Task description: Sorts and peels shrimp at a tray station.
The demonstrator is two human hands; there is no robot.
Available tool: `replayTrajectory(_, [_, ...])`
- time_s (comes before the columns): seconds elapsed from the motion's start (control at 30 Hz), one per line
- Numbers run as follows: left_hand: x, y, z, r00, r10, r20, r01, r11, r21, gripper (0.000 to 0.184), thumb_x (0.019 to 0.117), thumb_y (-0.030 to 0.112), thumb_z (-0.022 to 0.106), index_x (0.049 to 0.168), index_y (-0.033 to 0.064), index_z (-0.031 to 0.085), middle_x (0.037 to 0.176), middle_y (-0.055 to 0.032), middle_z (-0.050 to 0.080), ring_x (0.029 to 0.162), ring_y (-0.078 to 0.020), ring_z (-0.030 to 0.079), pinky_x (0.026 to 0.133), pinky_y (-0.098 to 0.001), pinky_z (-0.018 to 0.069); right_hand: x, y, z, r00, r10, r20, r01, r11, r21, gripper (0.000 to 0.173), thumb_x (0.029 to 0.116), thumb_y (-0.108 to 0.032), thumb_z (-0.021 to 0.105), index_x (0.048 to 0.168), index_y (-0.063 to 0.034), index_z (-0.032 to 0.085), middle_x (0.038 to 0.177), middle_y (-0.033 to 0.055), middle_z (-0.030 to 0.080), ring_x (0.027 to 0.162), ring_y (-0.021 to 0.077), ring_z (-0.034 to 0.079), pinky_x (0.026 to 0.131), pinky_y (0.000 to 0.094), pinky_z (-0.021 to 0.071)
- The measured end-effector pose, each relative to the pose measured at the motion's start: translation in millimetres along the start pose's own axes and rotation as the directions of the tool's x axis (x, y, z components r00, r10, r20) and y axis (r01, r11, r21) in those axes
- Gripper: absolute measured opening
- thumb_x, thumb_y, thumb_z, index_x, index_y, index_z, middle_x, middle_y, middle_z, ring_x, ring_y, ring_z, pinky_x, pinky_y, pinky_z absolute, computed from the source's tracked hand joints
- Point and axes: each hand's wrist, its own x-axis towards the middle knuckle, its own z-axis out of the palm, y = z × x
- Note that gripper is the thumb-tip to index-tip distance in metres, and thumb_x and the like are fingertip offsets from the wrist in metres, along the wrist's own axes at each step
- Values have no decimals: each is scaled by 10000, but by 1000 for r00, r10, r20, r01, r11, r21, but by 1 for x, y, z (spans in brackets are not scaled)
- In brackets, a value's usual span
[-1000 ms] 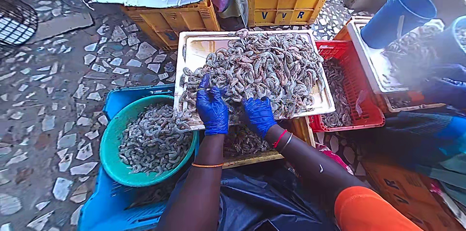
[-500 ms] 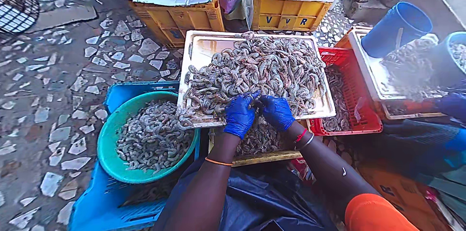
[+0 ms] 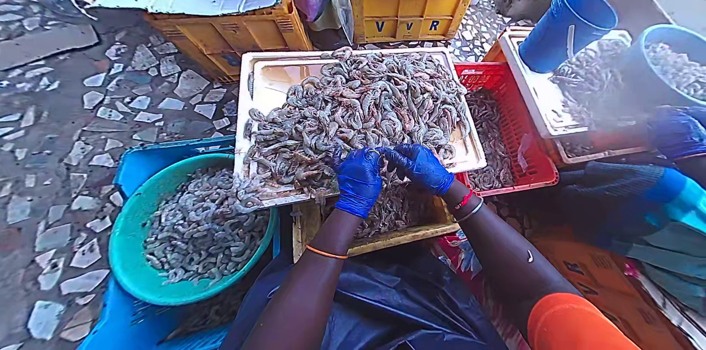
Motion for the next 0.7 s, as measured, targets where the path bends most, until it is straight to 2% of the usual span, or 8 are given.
replayTrajectory(0.1, [7, 3, -8, 959, -275, 68, 283, 926, -250, 247, 1060, 124, 508, 1115, 58, 740, 1073, -150, 738, 1071, -303, 687, 1082, -572, 418, 3, 9, 5, 985, -163, -56, 155, 980, -124, 359, 1059, -320, 537, 857, -76, 707, 701, 45, 633, 640, 169, 603, 662, 414, 510])
replayTrajectory(0.2, [15, -18, -14, 878, -455, 150, 476, 796, -374, 300, 1101, 184, 443, 1181, 77, 711, 1036, -99, 749, 917, -234, 716, 888, -513, 556, 4, 10, 8, 980, -164, -110, 166, 986, 9, 341, 1068, -286, 525, 897, -67, 723, 760, 30, 688, 658, 134, 628, 680, 381, 539])
replayTrajectory(0.3, [11, -40, -16, 927, -312, 208, 375, 787, -489, 332, 1100, 168, 426, 1305, 56, 661, 1220, -102, 723, 1098, -204, 703, 1027, -459, 531, 3, 5, 4, 993, -67, -101, 85, 978, 191, 343, 1084, -297, 505, 981, -58, 728, 804, 6, 725, 651, 92, 634, 672, 323, 549])
replayTrajectory(0.4, [9, -31, -22, 977, -142, 161, 204, 846, -492, 368, 1094, 183, 433, 1393, 94, 629, 1384, -78, 658, 1307, -188, 601, 1155, -436, 430, 6, 2, 10, 992, -65, -111, 89, 968, 234, 326, 1070, -267, 533, 918, -54, 727, 734, 4, 689, 620, 79, 601, 644, 294, 525])
replayTrajectory(0.5, [8, -25, -34, 982, -61, 177, 140, 869, -475, 421, 1028, 182, 546, 1445, 174, 606, 1448, -31, 616, 1380, -184, 527, 1184, -460, 361, 7, 0, 19, 990, -85, -109, 112, 958, 264, 309, 1052, -241, 551, 862, -60, 715, 737, 1, 698, 634, 70, 621, 635, 289, 536])
replayTrajectory(0.53, [8, -23, -39, 972, -56, 227, 177, 812, -557, 398, 1020, 152, 577, 1415, 142, 622, 1429, -22, 629, 1356, -134, 548, 1180, -394, 402, 7, -1, 21, 991, -94, -98, 117, 956, 271, 309, 1053, -246, 553, 858, -61, 706, 733, 2, 687, 634, 76, 615, 634, 293, 531])
replayTrajectory(0.6, [8, -17, -51, 939, -134, 317, 314, 709, -631, 264, 1007, 101, 620, 1260, 79, 693, 1241, -36, 719, 1157, -91, 662, 1043, -333, 524, 7, -5, 25, 990, -120, -76, 138, 942, 307, 298, 1056, -218, 539, 907, -43, 729, 756, 6, 703, 639, 72, 626, 637, 283, 547])
replayTrajectory(0.7, [8, -14, -65, 920, -223, 323, 389, 638, -664, 137, 953, 25, 677, 1080, 31, 726, 1009, -31, 749, 920, -38, 699, 868, -236, 580, 9, -10, 27, 982, -187, -14, 182, 932, 315, 329, 1056, -249, 516, 958, -23, 733, 772, 9, 712, 647, 67, 633, 645, 283, 555])
